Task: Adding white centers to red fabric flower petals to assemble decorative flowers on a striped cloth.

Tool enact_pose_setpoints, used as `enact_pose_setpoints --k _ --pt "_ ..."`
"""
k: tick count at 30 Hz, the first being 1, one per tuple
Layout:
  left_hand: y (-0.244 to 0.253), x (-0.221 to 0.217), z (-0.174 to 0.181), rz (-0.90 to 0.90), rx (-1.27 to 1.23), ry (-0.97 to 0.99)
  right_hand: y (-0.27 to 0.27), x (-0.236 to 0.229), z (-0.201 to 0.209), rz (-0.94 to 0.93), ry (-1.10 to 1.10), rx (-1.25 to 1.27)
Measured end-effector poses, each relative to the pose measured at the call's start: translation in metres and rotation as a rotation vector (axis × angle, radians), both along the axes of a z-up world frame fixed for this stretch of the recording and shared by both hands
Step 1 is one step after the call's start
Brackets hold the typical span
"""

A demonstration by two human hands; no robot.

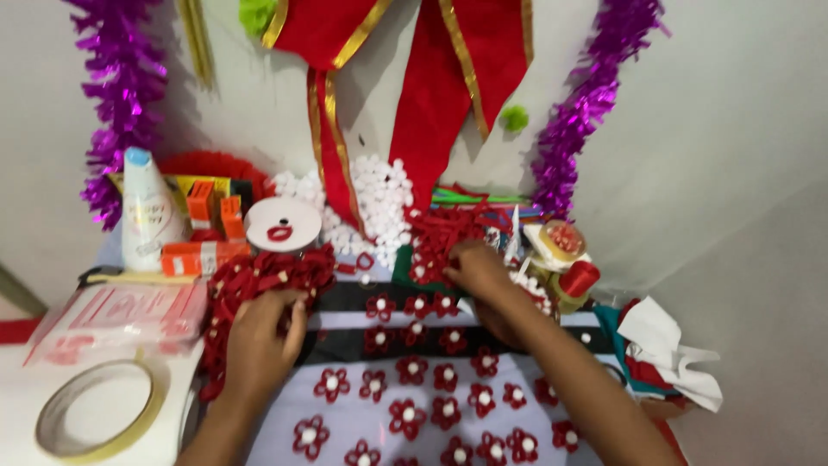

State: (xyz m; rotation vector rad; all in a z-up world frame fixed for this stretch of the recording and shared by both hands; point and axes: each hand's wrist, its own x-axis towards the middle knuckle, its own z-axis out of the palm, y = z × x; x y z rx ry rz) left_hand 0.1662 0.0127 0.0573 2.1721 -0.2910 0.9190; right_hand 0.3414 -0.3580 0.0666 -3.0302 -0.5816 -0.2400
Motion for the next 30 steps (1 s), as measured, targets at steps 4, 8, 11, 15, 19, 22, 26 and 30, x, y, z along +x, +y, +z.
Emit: enact_pose_setpoints --k 4,8,11,15,19,22,26,30 --pt "-0.002 -0.002 0.003 0.004 -0.011 0.075 0.002 0.02 -0.029 -0.032 -0.103 -0.205" --pt "-0.004 -0.002 0.001 -0.01 0.016 0.031 -0.002 0.014 -0.016 -0.044 -0.088 0.032" --pt "-0.007 -0.005 0.002 -0.016 0.033 0.008 -0.02 0.012 -0.011 -0.032 -0.045 0.267" --pt "-0.007 0.001 -0.006 -0.032 0.035 0.026 -0.045 0.009 0.002 -0.102 -0.042 0.466" --pt "-0.01 -0.002 -0.004 -0.054 0.019 0.113 -0.055 0.009 0.014 -0.06 -0.028 0.437" --pt "-0.011 -0.002 -0.004 -0.06 0.046 0.099 -0.054 0.01 0.013 -0.028 0.02 0.471" --pt "-0.01 0.0 -0.01 -0.061 0.053 0.072 -0.032 0.0 0.028 -0.261 0.293 0.837" --pt "-0.009 0.002 -0.011 -0.062 0.041 0.082 -0.028 0.004 0.021 -0.276 0.51 1.264"
